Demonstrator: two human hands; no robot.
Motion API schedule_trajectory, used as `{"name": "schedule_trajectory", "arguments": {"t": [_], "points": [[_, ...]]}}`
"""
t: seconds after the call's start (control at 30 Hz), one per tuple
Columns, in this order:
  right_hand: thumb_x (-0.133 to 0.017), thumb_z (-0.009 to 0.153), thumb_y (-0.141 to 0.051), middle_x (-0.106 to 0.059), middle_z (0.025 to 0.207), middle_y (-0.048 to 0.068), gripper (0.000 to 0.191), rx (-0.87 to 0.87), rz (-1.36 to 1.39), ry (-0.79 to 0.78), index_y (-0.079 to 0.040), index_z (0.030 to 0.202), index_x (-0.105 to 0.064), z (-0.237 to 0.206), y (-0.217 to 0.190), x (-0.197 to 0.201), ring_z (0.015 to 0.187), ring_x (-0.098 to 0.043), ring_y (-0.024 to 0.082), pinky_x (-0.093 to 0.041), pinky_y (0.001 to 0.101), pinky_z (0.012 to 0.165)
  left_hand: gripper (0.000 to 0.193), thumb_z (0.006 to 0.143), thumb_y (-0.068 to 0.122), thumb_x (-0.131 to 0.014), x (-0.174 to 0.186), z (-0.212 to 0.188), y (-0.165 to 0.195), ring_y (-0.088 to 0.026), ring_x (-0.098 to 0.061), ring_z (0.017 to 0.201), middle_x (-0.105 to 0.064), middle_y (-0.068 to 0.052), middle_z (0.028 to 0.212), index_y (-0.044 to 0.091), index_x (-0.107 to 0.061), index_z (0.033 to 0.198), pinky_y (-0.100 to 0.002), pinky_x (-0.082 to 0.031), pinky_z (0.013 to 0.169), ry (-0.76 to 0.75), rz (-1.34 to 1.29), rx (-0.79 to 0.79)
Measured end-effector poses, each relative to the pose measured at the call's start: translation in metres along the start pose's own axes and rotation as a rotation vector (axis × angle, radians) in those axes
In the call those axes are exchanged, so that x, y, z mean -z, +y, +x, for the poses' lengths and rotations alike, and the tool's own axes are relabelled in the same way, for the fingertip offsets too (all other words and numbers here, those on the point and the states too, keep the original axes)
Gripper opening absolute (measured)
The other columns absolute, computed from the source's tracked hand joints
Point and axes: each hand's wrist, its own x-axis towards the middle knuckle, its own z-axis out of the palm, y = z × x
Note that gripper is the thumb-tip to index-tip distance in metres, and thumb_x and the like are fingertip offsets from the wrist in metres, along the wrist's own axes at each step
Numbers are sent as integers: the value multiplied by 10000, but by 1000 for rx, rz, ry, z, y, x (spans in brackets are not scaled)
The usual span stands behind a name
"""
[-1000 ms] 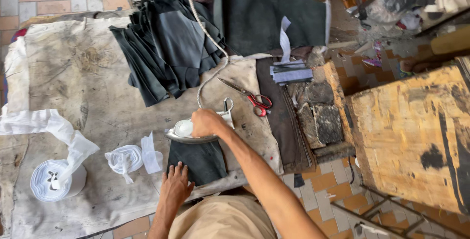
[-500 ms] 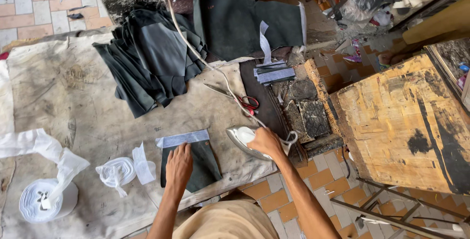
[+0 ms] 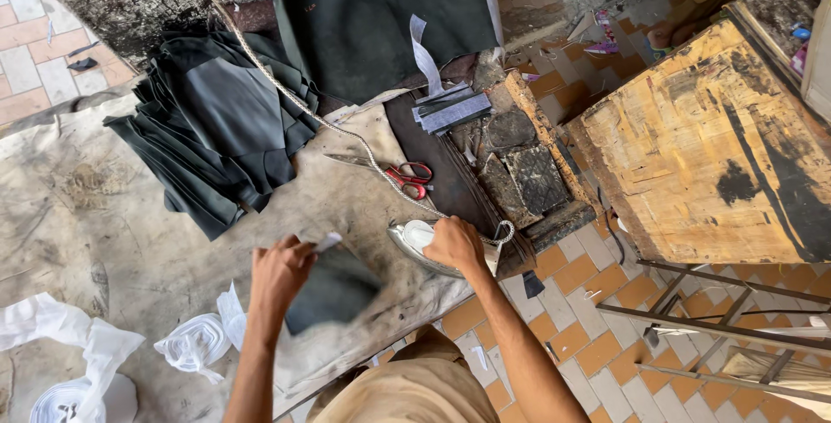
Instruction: The person aligns a strip of white fusible interfacing onto a dark fabric piece, then uses a hot iron to bond them. They repeat this process on a second fabric piece, trimming excess interfacing with scissors. The finished pieces are set aside on the workbench.
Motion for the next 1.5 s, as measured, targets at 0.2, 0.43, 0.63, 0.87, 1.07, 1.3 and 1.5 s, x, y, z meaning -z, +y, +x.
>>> {"name": "schedule_trajectory", "arguments": {"t": [0.2,0.43,0.63,0.87,1.07,1.3,1.5], "points": [[-739,615,-193,-682,822,320,262,31,-3,36,33,749,-742,0,-11,4,804,-705,481,-575,519,736,421,890,63,-662,40,-36,-9,-278,-589,1294,-671,-41,1339,183,-717,1289,-461,-410,1169,533,-14,-278],[-760,636,-214,-674,807,322,284,33,-48,6,48,745,-739,-1,-9,-7,778,-706,475,-573,514,705,548,922,170,-601,-80,-74,-6,-276,-394,1447,-463,-60,1563,188,-512,1462,-496,-305,1185,208,95,-222],[-744,650,-195,-663,653,278,258,23,-38,-31,53,632,-673,1,-5,-19,588,-706,382,-531,486,571,579,966,101,-563,-122,-103,-22,-289,-319,1514,-381,-96,1624,105,-413,1526,-512,-241,1246,261,-158,-75],[-748,636,-190,-644,623,274,258,41,-23,3,42,594,-643,2,-5,-22,554,-686,375,-511,482,544,640,930,57,-674,-90,-75,-45,-363,-375,1474,-349,-211,1631,2,-409,1510,-483,-346,1211,391,-299,199],[-748,625,-188,-648,648,287,249,59,-13,44,41,596,-653,-6,-5,-21,586,-681,417,-514,497,563,856,847,201,-810,-76,-52,-51,-405,-677,1017,-678,-280,1113,-4,-323,1520,-451,-557,914,148,-326,429],[-736,632,-193,-649,705,306,255,51,9,60,55,656,-682,-4,1,-21,629,-683,456,-517,512,576,1039,793,235,-798,-39,-49,-33,-302,-706,647,-706,-186,753,96,-139,1585,-387,-579,635,65,-737,431],[-710,718,-201,-697,819,285,246,-28,-84,-64,42,755,-710,-3,-2,-16,765,-729,403,-556,494,716,450,956,214,-693,-9,-66,-9,-129,-693,877,-702,-88,1012,61,-587,1366,-278,-576,713,64,-1125,214]]}}
